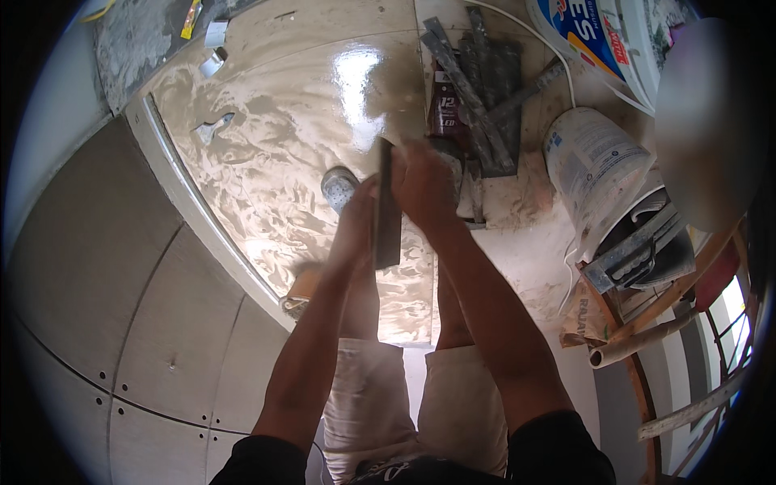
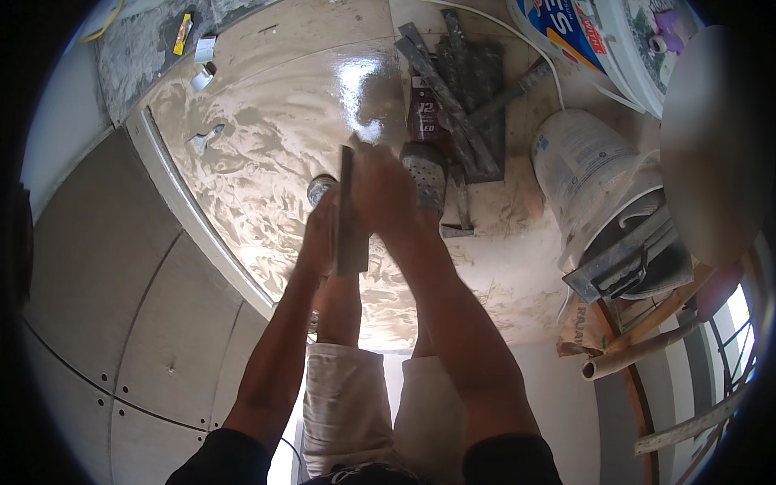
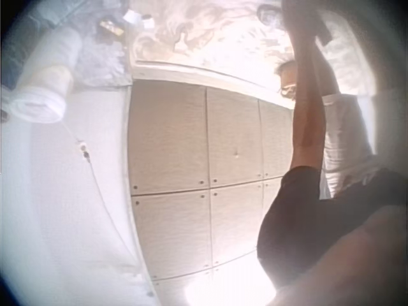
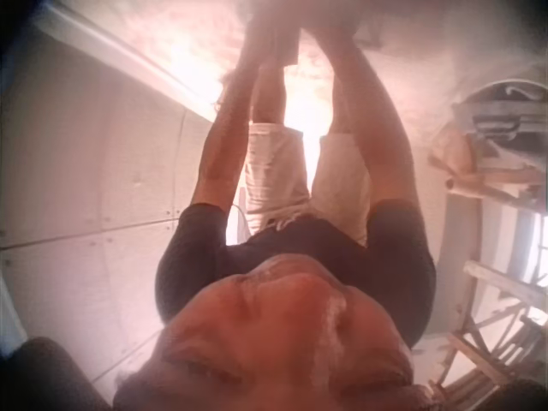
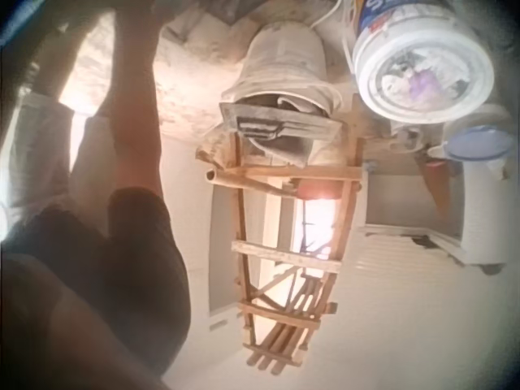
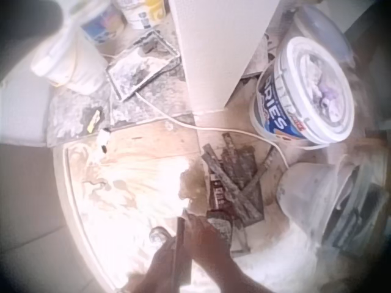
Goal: The person scoops wet cement from a bucket with a trowel and spreads it onto a wall surface, smoothing it with the trowel and a float. The person works along a horizontal metal guide strip, repeatedly applying and leveling the cement.
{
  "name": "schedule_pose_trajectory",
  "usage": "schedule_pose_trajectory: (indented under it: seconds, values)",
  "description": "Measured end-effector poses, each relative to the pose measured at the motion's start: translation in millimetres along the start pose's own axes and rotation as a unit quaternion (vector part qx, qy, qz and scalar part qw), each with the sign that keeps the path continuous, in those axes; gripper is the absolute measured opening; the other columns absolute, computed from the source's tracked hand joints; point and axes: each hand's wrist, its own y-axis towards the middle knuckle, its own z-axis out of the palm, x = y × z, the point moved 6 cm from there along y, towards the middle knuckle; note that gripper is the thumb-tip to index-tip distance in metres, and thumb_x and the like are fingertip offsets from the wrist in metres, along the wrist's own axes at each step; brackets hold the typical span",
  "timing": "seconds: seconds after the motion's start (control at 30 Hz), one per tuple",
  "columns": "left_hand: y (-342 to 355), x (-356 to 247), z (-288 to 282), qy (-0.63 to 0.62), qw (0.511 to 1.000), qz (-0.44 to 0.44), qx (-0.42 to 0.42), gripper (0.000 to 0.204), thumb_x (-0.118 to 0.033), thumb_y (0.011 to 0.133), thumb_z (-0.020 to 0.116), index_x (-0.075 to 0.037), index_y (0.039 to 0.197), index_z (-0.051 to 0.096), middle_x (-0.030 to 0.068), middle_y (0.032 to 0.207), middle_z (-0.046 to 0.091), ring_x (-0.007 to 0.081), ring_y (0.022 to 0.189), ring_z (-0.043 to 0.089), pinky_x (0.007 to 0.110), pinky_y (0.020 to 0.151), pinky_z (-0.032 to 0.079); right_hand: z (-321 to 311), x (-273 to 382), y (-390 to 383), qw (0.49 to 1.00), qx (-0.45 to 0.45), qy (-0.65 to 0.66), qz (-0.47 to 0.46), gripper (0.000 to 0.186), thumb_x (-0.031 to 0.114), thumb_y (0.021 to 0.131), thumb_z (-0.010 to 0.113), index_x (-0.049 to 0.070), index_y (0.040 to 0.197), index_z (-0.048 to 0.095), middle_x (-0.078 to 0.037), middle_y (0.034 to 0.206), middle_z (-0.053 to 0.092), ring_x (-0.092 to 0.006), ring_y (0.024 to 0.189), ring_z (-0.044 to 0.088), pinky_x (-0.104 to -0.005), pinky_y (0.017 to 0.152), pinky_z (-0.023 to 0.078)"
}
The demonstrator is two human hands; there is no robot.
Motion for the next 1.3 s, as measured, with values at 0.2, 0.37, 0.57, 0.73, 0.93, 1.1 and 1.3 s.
schedule_pose_trajectory:
  seconds: [0.2, 0.37, 0.57, 0.73, 0.93, 1.1, 1.3]
  values:
    - [25.9, 13.9, -29.2, -0.013, 1.000, 0.011, -0.018, 0.037, -0.022, 0.103, 0.045, 0.001, 0.131, 0.051, 0.0126, 0.113, 0.063, 0.0190, 0.100, 0.061, 0.032, 0.084, 0.051, -12.4, 38.3, -33.1, 0.999, 0.001, 0.006, -0.053, 0.031, 0.016, 0.095, 0.052, 0.005, 0.123, 0.059, -0.021, 0.095, 0.063, -0.0380, 0.091, 0.066, -0.0487, 0.074, 0.054]
    - [14.8, -13.2, -3.1, 0.081, 0.995, 0.058, -0.011, 0.038, -0.020, 0.095, 0.056, 0.001, 0.127, 0.052, 0.0127, 0.099, 0.064, 0.0187, 0.092, 0.064, 0.031, 0.082, 0.051, -17.4, -14.8, 14.5, 0.998, -0.059, 0.037, 0.007, 0.027, 0.015, 0.093, 0.059, 0.001, 0.115, 0.064, -0.019, 0.099, 0.067, -0.0370, 0.090, 0.067, -0.0497, 0.076, 0.051]
    - [54.1, 14.1, -29.2, -0.051, 0.998, 0.003, 0.028, 0.029, -0.023, 0.102, 0.049, -0.002, 0.122, 0.055, 0.0039, 0.095, 0.064, 0.0129, 0.083, 0.063, 0.026, 0.069, 0.054, -23.4, 35.3, -72.1, 0.968, 0.026, -0.066, -0.241, 0.027, 0.011, 0.088, 0.062, 0.006, 0.115, 0.066, -0.017, 0.101, 0.069, -0.0327, 0.090, 0.067, -0.0450, 0.077, 0.052]
    - [18.3, 30.2, 12.5, 0.273, 0.941, 0.186, 0.069, 0.044, -0.026, 0.106, 0.040, 0.005, 0.136, 0.046, 0.0195, 0.128, 0.057, 0.0283, 0.119, 0.054, 0.036, 0.108, 0.038, -19.2, -59.0, -13.5, 0.996, 0.005, 0.093, -0.018, 0.029, 0.013, 0.090, 0.064, 0.002, 0.117, 0.063, -0.019, 0.108, 0.066, -0.0381, 0.096, 0.064, -0.0442, 0.085, 0.052]
    - [28.3, 12.3, 1.9, -0.198, 0.974, -0.105, 0.043, 0.037, -0.009, 0.093, 0.059, 0.003, 0.128, 0.056, 0.0177, 0.128, 0.056, 0.0269, 0.119, 0.056, 0.034, 0.102, 0.046, -29.8, 31.7, -89.9, 0.965, 0.097, -0.065, -0.236, 0.042, 0.008, 0.089, 0.058, -0.001, 0.130, 0.058, -0.023, 0.119, 0.063, -0.0392, 0.111, 0.062, -0.0460, 0.098, 0.049]
    - [-3.2, -7.8, 29.9, 0.069, 0.986, 0.085, 0.127, 0.034, -0.019, 0.103, 0.049, 0.002, 0.128, 0.055, 0.0159, 0.122, 0.061, 0.0206, 0.111, 0.061, 0.030, 0.098, 0.047, -62.6, -112.1, -12.6, 0.928, -0.002, -0.298, -0.224, 0.040, 0.024, 0.101, 0.053, -0.006, 0.126, 0.058, -0.027, 0.118, 0.063, -0.0434, 0.108, 0.061, -0.0467, 0.096, 0.046]
    - [4.3, -0.9, 41.7, 0.073, 0.993, 0.039, 0.079, 0.040, -0.029, 0.107, 0.043, 0.004, 0.128, 0.055, 0.0134, 0.115, 0.065, 0.0171, 0.102, 0.063, 0.031, 0.093, 0.050, -87.1, -68.2, -9.8, 0.995, -0.032, -0.068, 0.065, 0.043, 0.031, 0.103, 0.049, -0.007, 0.119, 0.059, -0.029, 0.114, 0.061, -0.0432, 0.109, 0.059, -0.0467, 0.093, 0.045]
